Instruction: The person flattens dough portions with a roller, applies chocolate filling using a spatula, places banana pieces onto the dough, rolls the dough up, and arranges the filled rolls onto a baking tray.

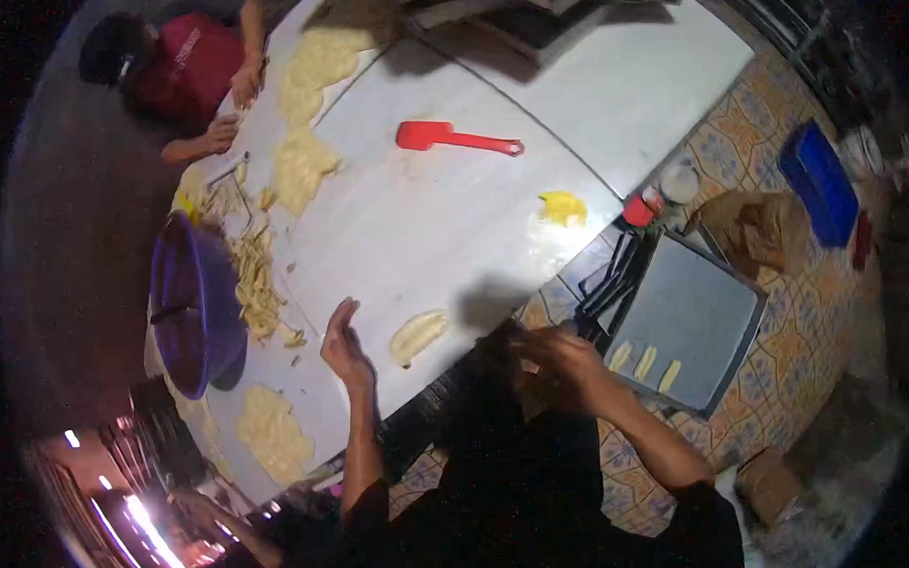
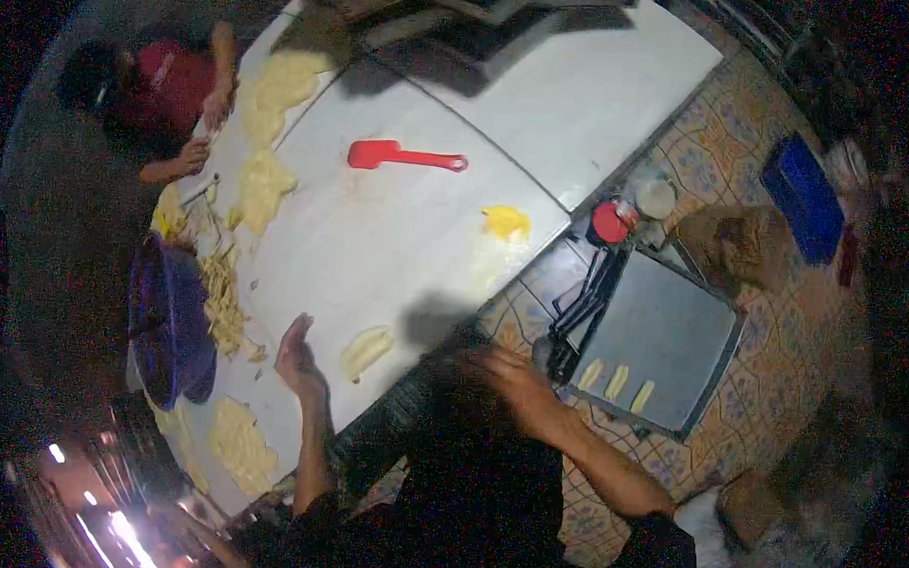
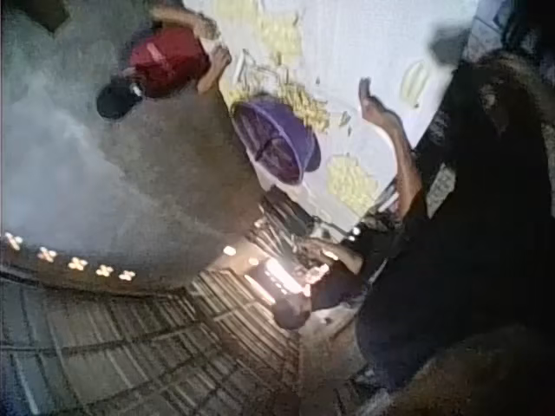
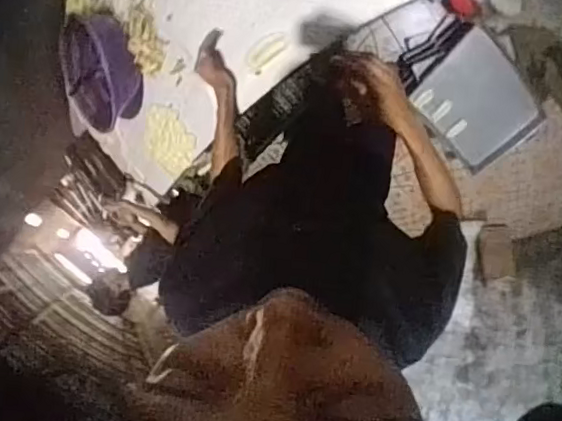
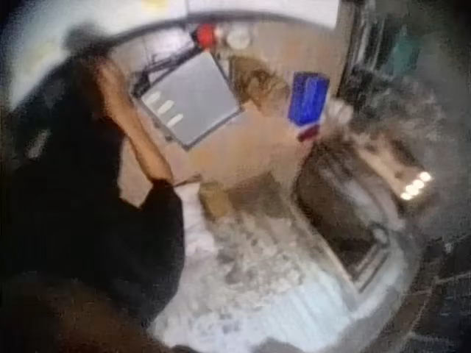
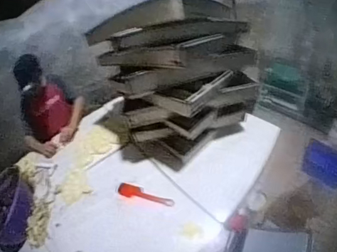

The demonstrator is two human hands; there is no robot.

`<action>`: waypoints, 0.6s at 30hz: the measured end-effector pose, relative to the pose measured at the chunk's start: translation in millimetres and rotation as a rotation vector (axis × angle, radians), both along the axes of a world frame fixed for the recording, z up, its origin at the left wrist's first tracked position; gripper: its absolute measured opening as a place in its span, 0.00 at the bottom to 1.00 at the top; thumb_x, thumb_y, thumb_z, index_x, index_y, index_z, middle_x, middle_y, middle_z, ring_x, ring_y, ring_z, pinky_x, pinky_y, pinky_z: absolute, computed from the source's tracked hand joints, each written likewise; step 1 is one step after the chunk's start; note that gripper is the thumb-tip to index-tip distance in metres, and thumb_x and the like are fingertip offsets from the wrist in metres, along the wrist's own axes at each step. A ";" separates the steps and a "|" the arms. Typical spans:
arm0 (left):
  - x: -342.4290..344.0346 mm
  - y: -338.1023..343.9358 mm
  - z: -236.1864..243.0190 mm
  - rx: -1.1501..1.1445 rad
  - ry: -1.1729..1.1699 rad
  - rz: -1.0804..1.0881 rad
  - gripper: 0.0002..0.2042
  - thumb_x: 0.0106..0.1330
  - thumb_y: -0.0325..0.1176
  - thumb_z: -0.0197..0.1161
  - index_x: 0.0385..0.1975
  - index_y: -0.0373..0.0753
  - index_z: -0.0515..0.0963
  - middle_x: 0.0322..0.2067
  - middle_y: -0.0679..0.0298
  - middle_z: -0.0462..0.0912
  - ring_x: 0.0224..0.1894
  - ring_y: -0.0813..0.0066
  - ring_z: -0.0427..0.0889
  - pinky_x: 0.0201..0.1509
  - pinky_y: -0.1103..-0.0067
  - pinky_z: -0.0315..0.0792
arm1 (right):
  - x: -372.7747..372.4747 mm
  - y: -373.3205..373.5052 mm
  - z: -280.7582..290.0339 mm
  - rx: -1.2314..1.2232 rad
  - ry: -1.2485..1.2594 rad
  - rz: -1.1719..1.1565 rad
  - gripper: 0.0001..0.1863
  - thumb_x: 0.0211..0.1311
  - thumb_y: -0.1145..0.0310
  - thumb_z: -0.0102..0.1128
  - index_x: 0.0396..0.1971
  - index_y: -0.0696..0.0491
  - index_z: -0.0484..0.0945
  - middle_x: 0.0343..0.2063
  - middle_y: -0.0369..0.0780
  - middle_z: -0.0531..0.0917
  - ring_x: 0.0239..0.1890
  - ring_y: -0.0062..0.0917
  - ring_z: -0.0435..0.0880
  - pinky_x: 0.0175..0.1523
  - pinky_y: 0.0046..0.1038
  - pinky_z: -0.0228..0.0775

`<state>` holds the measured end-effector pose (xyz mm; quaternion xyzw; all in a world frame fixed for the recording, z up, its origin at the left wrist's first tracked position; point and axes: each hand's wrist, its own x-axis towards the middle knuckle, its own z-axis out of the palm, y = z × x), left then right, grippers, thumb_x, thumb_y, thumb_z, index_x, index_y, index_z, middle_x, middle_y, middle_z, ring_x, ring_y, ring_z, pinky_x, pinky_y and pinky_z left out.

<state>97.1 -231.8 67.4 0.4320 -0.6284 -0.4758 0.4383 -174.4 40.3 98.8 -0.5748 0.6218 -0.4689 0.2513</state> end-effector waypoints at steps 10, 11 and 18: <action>19.3 1.0 2.5 0.025 0.163 0.020 0.29 0.78 0.46 0.42 0.51 0.20 0.76 0.47 0.45 0.83 0.52 0.55 0.82 0.61 0.62 0.73 | 59.8 -206.7 -14.2 -0.107 0.534 0.810 0.24 0.64 0.56 0.62 0.57 0.49 0.78 0.55 0.39 0.79 0.56 0.33 0.76 0.61 0.35 0.70; 14.9 2.4 1.3 0.001 0.030 0.021 0.28 0.79 0.46 0.40 0.50 0.22 0.76 0.47 0.47 0.84 0.52 0.59 0.82 0.59 0.65 0.75 | 57.2 -202.0 -18.9 -0.163 0.593 0.779 0.18 0.67 0.59 0.59 0.52 0.51 0.80 0.51 0.41 0.81 0.53 0.34 0.76 0.60 0.35 0.71; 26.8 -18.3 -31.1 -0.308 -0.084 -0.042 0.18 0.76 0.34 0.46 0.48 0.25 0.79 0.49 0.47 0.83 0.52 0.57 0.82 0.60 0.66 0.75 | 36.2 -96.4 10.7 0.249 -0.467 0.422 0.15 0.74 0.67 0.54 0.53 0.57 0.82 0.45 0.42 0.85 0.46 0.33 0.83 0.54 0.34 0.75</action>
